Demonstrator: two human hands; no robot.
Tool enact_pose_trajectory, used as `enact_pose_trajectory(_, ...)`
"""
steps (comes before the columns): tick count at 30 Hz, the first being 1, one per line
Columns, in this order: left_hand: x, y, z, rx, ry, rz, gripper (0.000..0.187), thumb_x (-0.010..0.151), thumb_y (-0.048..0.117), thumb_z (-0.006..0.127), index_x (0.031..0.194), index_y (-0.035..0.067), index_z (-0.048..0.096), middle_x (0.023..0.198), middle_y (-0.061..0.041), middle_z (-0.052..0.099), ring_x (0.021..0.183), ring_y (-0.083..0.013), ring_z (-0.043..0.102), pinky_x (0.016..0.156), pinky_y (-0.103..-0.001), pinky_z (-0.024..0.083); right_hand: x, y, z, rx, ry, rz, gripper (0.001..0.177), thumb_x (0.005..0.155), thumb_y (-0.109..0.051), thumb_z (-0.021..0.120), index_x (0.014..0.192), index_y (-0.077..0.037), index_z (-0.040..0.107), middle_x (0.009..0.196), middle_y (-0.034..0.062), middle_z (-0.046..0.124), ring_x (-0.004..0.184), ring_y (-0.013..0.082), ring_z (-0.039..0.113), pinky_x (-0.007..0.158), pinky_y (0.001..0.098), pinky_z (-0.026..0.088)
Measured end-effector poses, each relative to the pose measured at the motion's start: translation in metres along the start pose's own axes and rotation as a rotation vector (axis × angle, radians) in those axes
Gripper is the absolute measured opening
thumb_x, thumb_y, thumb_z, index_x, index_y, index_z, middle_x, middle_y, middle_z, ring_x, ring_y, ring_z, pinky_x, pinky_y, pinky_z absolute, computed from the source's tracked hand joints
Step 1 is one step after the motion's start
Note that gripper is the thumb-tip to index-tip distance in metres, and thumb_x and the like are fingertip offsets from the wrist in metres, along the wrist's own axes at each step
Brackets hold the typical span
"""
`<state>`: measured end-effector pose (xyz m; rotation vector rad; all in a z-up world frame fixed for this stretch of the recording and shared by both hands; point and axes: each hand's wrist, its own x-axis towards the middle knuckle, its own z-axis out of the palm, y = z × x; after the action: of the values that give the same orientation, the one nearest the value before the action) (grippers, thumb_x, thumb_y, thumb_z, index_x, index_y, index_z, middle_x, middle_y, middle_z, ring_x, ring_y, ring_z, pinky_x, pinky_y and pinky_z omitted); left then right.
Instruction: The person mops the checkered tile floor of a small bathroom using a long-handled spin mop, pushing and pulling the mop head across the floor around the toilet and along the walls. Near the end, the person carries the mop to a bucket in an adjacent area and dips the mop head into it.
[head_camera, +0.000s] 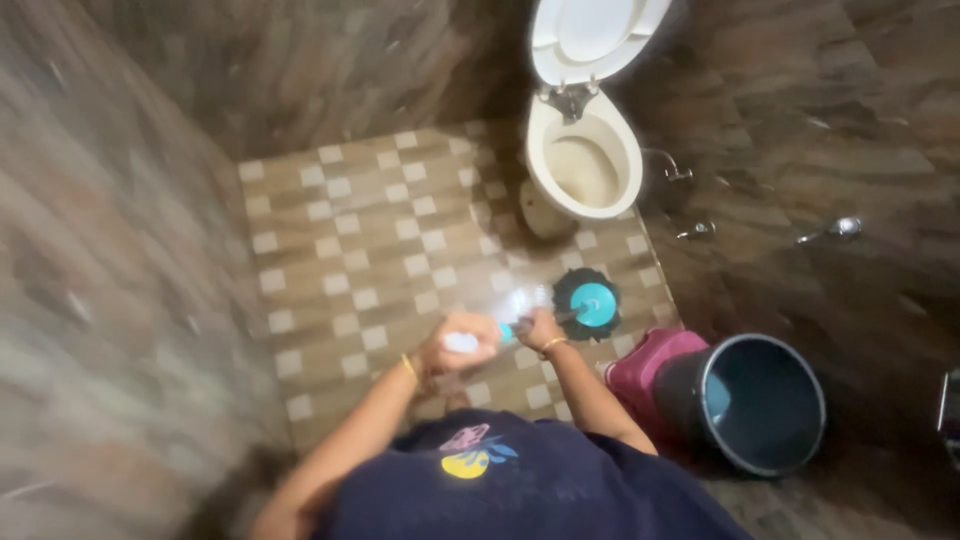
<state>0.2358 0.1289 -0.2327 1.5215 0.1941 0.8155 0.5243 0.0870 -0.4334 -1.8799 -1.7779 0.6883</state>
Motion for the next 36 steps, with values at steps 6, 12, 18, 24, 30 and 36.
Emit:
enact_pose_trajectory(6,-0.072,0.040,0.024,0.024,0.021,-0.093,0.010,0.088,0.008,0.076,0.090,0.001,0.069,0.093,-0.013,0.070,0.089,-0.0246,0.066,0.084,-0.037,0.053,-0.044,-0.009,0.047,-0.024,-0.202,0.118,0.022,0.077,-0.028,0.072,0.088,-0.009,0.073,0.089,0.0223,0.070,0.081,0.0410,0.066,0.078,0.0452,0.056)
enact_pose_trajectory(12,-0.177,0.139,0.041,0.201,0.254,-0.010,0.013,0.081,0.005,0.081,0.088,0.003,0.071,0.095,-0.012,0.074,0.093,-0.0248,0.070,0.087,-0.036,0.055,-0.092,-0.101,0.100,0.036,-0.152,-0.382,0.037,0.060,-0.023,0.078,0.091,-0.004,0.074,0.088,0.0221,0.072,0.081,0.0441,0.067,0.072,0.0473,0.054)
enact_pose_trajectory(18,-0.254,0.270,0.058,0.420,0.386,-0.074,0.015,0.077,0.008,0.082,0.081,0.005,0.069,0.084,-0.010,0.071,0.077,-0.0235,0.068,0.070,-0.035,0.053,-0.161,-0.256,0.158,0.247,-0.288,-0.368,0.027,0.078,-0.023,0.074,0.099,-0.007,0.074,0.096,0.0185,0.074,0.086,0.0369,0.071,0.077,0.0424,0.056)
enact_pose_trajectory(24,-0.269,0.375,0.108,0.709,0.072,0.080,0.023,0.080,0.021,0.086,0.076,0.009,0.067,0.072,-0.012,0.067,0.073,-0.0329,0.065,0.067,-0.040,0.050,-0.221,-0.340,0.173,0.367,-0.482,-0.486,0.025,0.081,-0.021,0.074,0.101,-0.005,0.075,0.098,0.0148,0.076,0.088,0.0288,0.074,0.079,0.0408,0.057)
enact_pose_trajectory(30,-0.288,0.378,0.169,0.877,0.096,0.055,0.029,0.083,0.025,0.082,0.068,0.012,0.061,0.070,-0.012,0.064,0.071,-0.0341,0.062,0.072,-0.043,0.049,-0.272,-0.338,0.167,0.358,-0.574,-0.494,0.027,0.080,-0.020,0.076,0.102,-0.004,0.076,0.099,0.0152,0.077,0.088,0.0270,0.074,0.080,0.0399,0.057)
enact_pose_trajectory(36,-0.293,0.386,0.233,0.879,0.064,0.067,0.022,0.086,0.025,0.077,0.073,0.011,0.064,0.074,-0.012,0.064,0.073,-0.0357,0.064,0.073,-0.043,0.049,-0.370,-0.316,0.142,0.379,-0.637,-0.417,0.028,0.079,-0.019,0.077,0.103,-0.004,0.077,0.099,0.0156,0.078,0.089,0.0253,0.075,0.080,0.0390,0.058)
